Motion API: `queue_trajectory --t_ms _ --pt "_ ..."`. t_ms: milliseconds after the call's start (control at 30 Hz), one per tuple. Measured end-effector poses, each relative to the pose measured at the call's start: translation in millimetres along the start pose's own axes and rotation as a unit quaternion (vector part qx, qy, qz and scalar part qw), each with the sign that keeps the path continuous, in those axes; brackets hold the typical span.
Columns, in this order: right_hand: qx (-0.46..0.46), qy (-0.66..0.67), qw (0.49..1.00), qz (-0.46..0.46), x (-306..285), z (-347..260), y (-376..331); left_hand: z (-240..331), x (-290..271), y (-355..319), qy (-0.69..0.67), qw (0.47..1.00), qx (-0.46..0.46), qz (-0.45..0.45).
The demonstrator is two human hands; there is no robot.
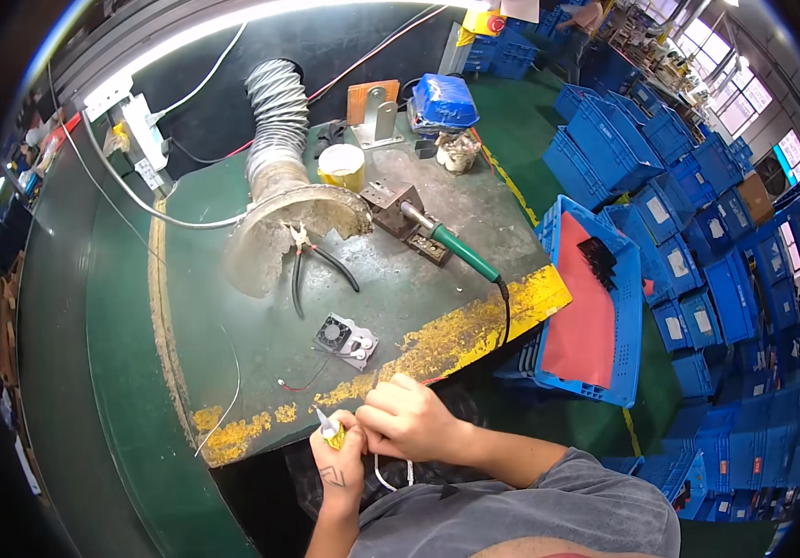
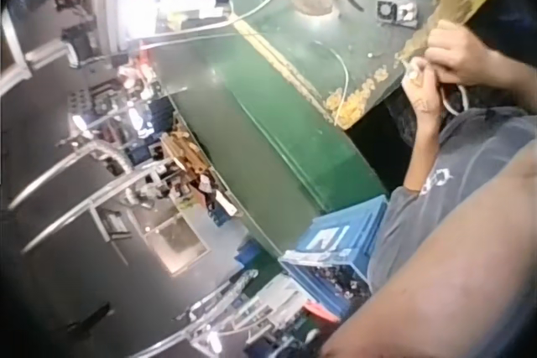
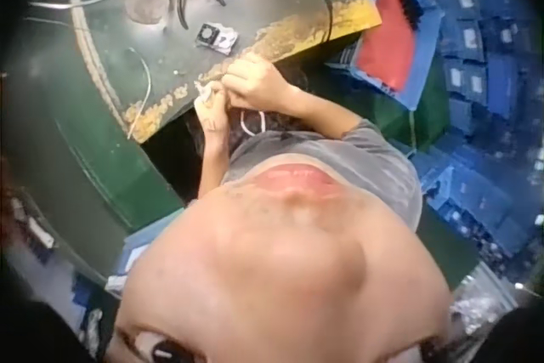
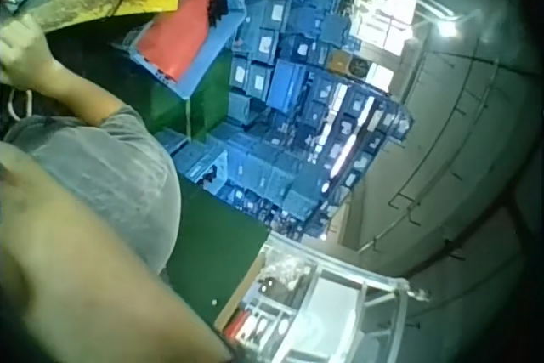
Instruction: Soldering wires and applying adhesive to electronic components at a factory workbench.
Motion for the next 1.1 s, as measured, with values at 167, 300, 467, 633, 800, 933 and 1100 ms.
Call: queue_trajectory --t_ms 167,300,467,633,800,933,1100 --pt "-0.023 0.069 0.997 -0.016 -9 3 -8 0 -13 -5 0.028 0.998 0.014 -0.051" --pt "-0.036 0.034 0.998 -0.027 -17 9 -6 -10 -17 -8 0.045 0.998 -0.005 -0.041" --pt "0.005 -0.003 1.000 0.015 -41 25 -3 8 -22 5 0.107 0.994 -0.011 -0.012" --pt "-0.018 0.022 0.999 0.024 -53 13 19 22 -19 4 0.258 0.963 0.071 0.008" --pt "-0.054 0.079 0.995 0.033 -56 -3 22 36 -12 -9 0.318 0.942 0.108 0.026" --pt "-0.065 0.086 0.993 0.043 -61 -9 22 41 -10 -16 0.365 0.919 0.142 0.043" --pt "-0.066 0.036 0.997 0.020 -66 -14 22 39 -7 -17 0.379 0.911 0.157 0.035"
Point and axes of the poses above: each hand's wrist, its own y-axis towards the middle knuckle, its own x-axis out of the palm, z = x × y, the point moved 4 cm from there along y, towards the middle knuckle, and after that the axes turned 9 degrees about -z, right-handed, at the moved point
